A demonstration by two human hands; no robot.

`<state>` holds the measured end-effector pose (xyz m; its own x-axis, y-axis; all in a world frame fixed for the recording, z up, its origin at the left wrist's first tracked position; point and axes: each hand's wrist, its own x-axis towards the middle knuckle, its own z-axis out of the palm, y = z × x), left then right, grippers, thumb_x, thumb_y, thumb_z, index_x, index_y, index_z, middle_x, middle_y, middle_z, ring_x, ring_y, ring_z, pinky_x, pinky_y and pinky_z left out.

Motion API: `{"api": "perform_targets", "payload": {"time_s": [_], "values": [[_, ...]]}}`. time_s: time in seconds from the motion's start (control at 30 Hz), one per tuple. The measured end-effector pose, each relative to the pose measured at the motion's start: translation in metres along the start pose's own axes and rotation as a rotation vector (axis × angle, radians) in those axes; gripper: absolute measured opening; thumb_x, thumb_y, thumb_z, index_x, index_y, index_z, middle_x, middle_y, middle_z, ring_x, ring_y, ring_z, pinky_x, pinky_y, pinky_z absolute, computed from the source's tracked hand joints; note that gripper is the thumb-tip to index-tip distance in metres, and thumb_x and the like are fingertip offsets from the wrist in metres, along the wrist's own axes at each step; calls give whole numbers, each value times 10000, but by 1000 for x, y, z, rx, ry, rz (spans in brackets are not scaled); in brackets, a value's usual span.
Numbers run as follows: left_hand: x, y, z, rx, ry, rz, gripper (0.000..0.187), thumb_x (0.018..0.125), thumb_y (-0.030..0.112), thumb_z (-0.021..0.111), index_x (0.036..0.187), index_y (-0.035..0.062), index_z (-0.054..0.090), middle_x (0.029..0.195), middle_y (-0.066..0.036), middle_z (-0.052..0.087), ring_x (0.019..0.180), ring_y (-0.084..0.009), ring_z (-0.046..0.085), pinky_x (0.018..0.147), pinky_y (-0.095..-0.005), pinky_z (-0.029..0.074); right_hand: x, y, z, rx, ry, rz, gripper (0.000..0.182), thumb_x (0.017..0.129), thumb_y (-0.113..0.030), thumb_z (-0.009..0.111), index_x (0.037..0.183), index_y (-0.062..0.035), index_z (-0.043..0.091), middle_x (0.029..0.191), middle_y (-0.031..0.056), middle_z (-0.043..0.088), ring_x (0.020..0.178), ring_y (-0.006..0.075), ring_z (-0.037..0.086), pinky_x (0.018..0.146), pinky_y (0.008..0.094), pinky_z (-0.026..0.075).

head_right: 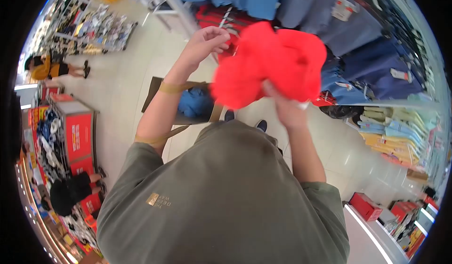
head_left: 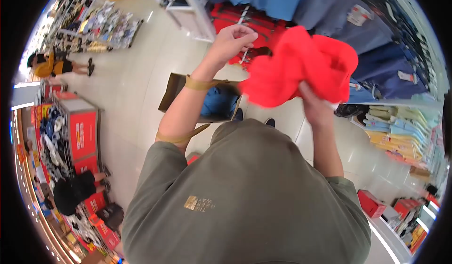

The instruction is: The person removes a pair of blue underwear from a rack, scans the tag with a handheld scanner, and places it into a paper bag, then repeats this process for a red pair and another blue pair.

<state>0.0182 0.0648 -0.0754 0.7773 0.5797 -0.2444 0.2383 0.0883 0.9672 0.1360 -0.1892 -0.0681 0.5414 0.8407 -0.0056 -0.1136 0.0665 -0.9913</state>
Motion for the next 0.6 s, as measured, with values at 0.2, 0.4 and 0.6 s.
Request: {"api": "perform_targets", "payload": {"time_s": [0.2,0.4,0.6], "values": [[23,13,82,234,-114,167,270,893,204,697,1078,16,640,972,-29,671,864,-92,635,748,-259,504,-14,20,48,-87,-453,-367,288,839,-75,649,1092,31,563,1052,192,648,961,373,629,850,389,505],[-9,20,142,300,-139,180,238,905,157,675,1064,-13,625,960,-24,644,839,-86,619,745,-241,501,-30,73,23,-1059,-658,43,332,754,-75,623,1067,36,624,983,204,679,944,357,663,806,435,537],[-33,21,217,263,-229,137,228,919,118,650,1096,-21,614,949,-23,643,828,-93,630,743,-234,505,-43,90,32,-1102,-889,-111,319,762,-110,639,1057,12,643,1014,192,689,954,338,675,803,433,543]]}}
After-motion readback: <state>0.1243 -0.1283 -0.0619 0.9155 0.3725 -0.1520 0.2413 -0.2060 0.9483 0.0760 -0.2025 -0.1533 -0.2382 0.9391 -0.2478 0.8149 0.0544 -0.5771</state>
